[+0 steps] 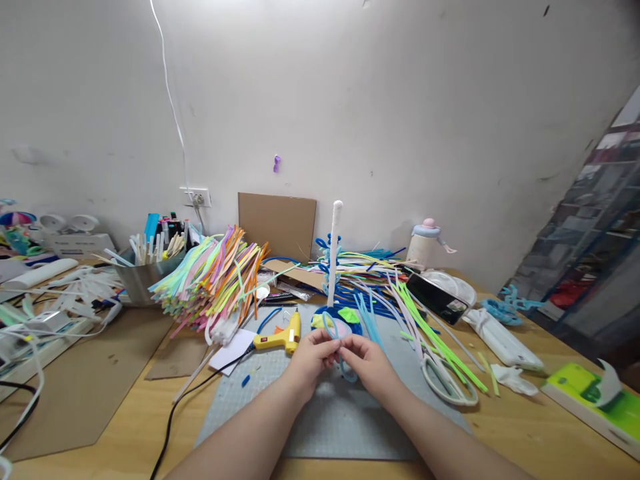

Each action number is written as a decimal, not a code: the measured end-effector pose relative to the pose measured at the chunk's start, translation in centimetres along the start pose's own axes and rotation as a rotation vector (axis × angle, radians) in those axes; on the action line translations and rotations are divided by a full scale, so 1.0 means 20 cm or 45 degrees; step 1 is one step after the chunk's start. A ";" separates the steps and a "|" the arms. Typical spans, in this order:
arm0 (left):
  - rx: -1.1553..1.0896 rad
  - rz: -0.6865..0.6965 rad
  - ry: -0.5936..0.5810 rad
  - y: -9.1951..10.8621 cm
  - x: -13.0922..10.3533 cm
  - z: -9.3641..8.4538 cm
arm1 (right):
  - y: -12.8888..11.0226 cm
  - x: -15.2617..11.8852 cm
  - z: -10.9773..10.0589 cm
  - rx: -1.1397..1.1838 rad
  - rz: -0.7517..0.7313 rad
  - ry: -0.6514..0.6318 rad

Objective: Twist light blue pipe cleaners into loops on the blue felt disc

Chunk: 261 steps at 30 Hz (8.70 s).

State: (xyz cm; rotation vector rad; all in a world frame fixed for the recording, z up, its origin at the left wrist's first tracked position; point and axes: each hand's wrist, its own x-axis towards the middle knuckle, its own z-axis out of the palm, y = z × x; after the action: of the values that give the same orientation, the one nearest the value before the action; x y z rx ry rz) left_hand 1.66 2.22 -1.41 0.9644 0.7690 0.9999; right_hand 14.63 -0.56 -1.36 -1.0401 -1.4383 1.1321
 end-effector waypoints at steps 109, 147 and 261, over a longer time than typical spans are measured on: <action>-0.032 -0.066 -0.177 0.04 -0.05 0.02 | -0.02 -0.01 -0.06 -0.122 -0.120 0.124; -0.278 -0.413 0.126 0.00 -0.02 0.00 | -0.10 -0.06 -0.05 -1.233 -0.689 0.166; 0.082 0.020 -0.057 0.05 -0.03 0.02 | -0.05 -0.03 -0.04 -0.406 -0.247 0.096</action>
State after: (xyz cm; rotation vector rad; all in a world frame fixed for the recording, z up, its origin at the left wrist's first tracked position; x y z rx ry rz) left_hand 1.53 1.72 -0.32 1.0463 0.7613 0.9691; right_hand 15.45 -1.30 -0.47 -1.1197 -1.6539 0.7325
